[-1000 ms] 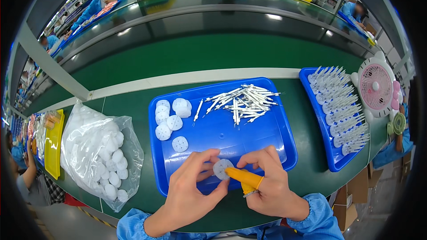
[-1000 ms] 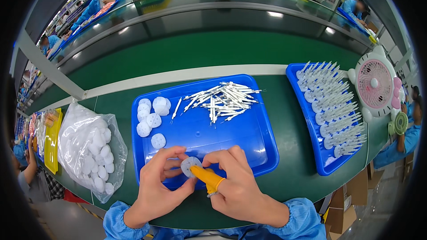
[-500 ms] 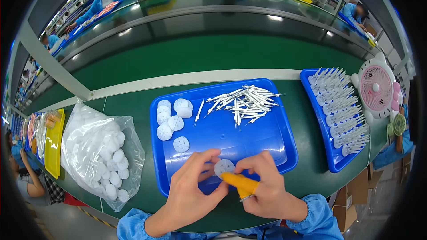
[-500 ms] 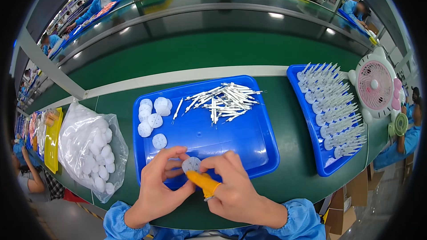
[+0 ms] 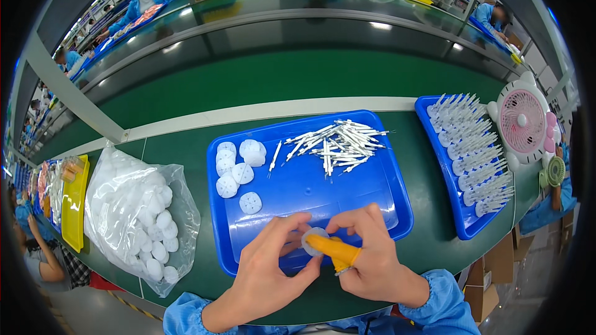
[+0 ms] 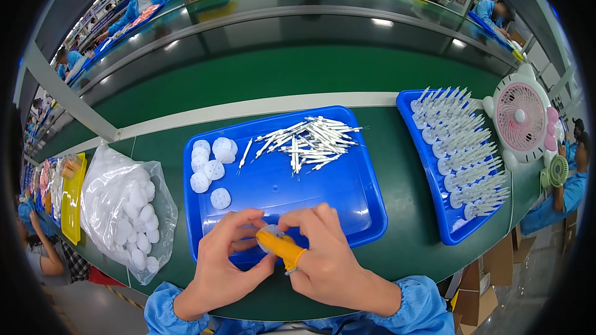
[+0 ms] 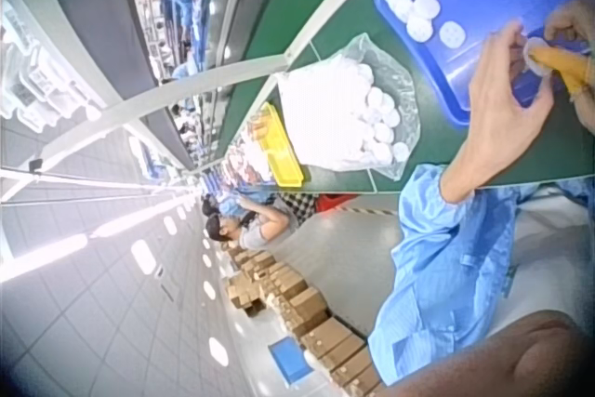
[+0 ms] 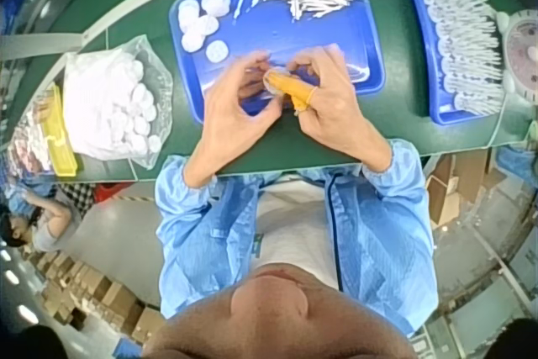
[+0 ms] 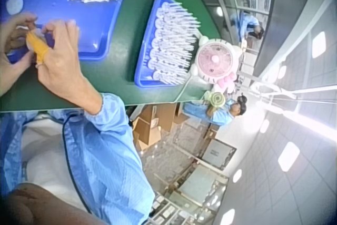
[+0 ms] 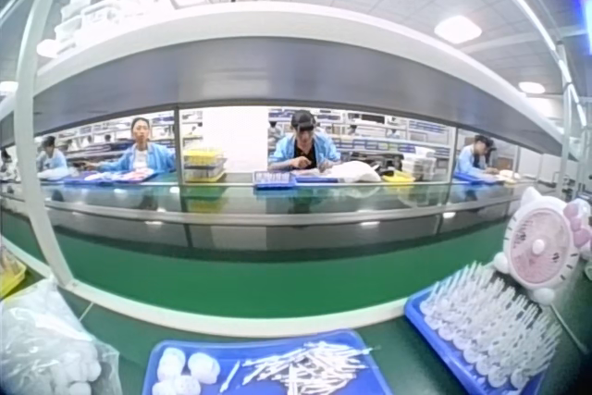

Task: The person inserts thin white rods into small white circular bases using a yellow tool. They pick up a base, insert a rod, and place the assembled unit into a blue tray. The process is repeated continuously with components from a nearby pile.

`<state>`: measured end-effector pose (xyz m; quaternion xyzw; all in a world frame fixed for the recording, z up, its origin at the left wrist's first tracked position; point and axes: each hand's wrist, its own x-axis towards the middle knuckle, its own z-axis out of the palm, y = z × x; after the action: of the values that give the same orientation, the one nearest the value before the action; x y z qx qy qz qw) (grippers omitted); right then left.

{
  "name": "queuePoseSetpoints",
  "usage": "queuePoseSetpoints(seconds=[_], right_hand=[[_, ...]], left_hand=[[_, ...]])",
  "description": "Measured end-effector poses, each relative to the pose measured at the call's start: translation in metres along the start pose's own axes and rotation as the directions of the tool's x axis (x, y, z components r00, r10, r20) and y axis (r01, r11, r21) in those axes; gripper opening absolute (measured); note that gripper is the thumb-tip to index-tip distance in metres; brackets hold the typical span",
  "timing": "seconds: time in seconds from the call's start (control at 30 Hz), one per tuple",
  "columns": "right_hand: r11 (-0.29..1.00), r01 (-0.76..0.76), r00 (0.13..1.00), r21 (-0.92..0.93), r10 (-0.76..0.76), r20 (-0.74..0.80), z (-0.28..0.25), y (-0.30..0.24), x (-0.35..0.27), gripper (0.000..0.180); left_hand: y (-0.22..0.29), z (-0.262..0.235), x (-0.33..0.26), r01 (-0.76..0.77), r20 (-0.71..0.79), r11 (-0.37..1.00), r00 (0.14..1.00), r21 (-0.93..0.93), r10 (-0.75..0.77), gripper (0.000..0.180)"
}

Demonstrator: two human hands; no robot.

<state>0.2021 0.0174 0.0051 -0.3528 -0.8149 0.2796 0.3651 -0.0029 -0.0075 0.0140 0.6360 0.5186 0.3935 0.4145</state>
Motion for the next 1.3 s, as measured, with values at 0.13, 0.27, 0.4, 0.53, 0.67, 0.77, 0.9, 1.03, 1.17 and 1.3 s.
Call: queuePoseSetpoints(seconds=[0.13, 0.27, 0.4, 0.53, 0.67, 0.77, 0.9, 1.03, 1.17, 1.3], right_hand=[[1.0, 0.011, 1.0, -0.024, -0.011, 0.008, 0.003, 0.004, -0.001, 0.03], [0.999, 0.009, 0.999, -0.031, -0.007, 0.05, 0.004, 0.005, -0.001, 0.032], [0.995, -0.095, 0.995, 0.037, 0.097, -0.033, -0.005, 0.001, 0.001, 0.038], [0.976, -0.193, 0.981, 0.1, 0.193, 0.006, -0.016, 0.004, -0.004, 0.038], [0.802, -0.484, 0.865, 0.351, 0.377, 0.332, -0.022, -0.003, -0.017, 0.038], [0.863, -0.372, 0.928, 0.342, 0.333, 0.168, -0.041, -0.003, -0.031, 0.035], [0.901, -0.354, 0.882, 0.25, 0.41, -0.231, -0.079, 0.002, -0.065, 0.025], [0.828, -0.48, 0.557, 0.288, 0.542, -0.629, -0.129, 0.016, -0.11, 0.02], [0.687, -0.727, 0.442, -0.003, 0.464, -0.768, -0.158, 0.045, -0.149, 0.018], [0.624, -0.751, 0.482, -0.215, 0.297, -0.824, -0.152, 0.079, -0.157, 0.019]], left_hand=[[0.003, 0.001, 0.0, 0.004, 0.016, 1.0, 1.0, 0.011, -0.004, 0.058], [0.002, 0.0, 0.0, -0.001, 0.018, 1.0, 1.0, 0.011, 0.0, 0.057], [-0.002, -0.001, -0.001, 0.031, 0.008, 0.996, 0.999, -0.079, -0.031, 0.059], [-0.005, -0.004, -0.001, 0.062, 0.065, 0.943, 0.997, -0.326, -0.043, 0.065], [-0.015, -0.004, -0.001, 0.03, 0.175, 0.86, 0.982, -0.51, 0.07, 0.077], [-0.009, 0.003, -0.007, 0.051, 0.107, 0.883, 0.994, -0.467, 0.0, 0.069], [0.002, 0.002, -0.005, 0.022, 0.056, 0.975, 0.998, -0.219, -0.01, 0.042], [-0.011, -0.004, -0.007, 0.163, 0.089, 0.964, 0.985, -0.21, -0.147, 0.042], [-0.013, -0.002, -0.005, 0.145, 0.1, 0.982, 0.986, -0.125, -0.133, 0.038], [-0.015, 0.001, -0.002, 0.151, 0.115, 0.986, 0.983, -0.07, -0.142, 0.035]])
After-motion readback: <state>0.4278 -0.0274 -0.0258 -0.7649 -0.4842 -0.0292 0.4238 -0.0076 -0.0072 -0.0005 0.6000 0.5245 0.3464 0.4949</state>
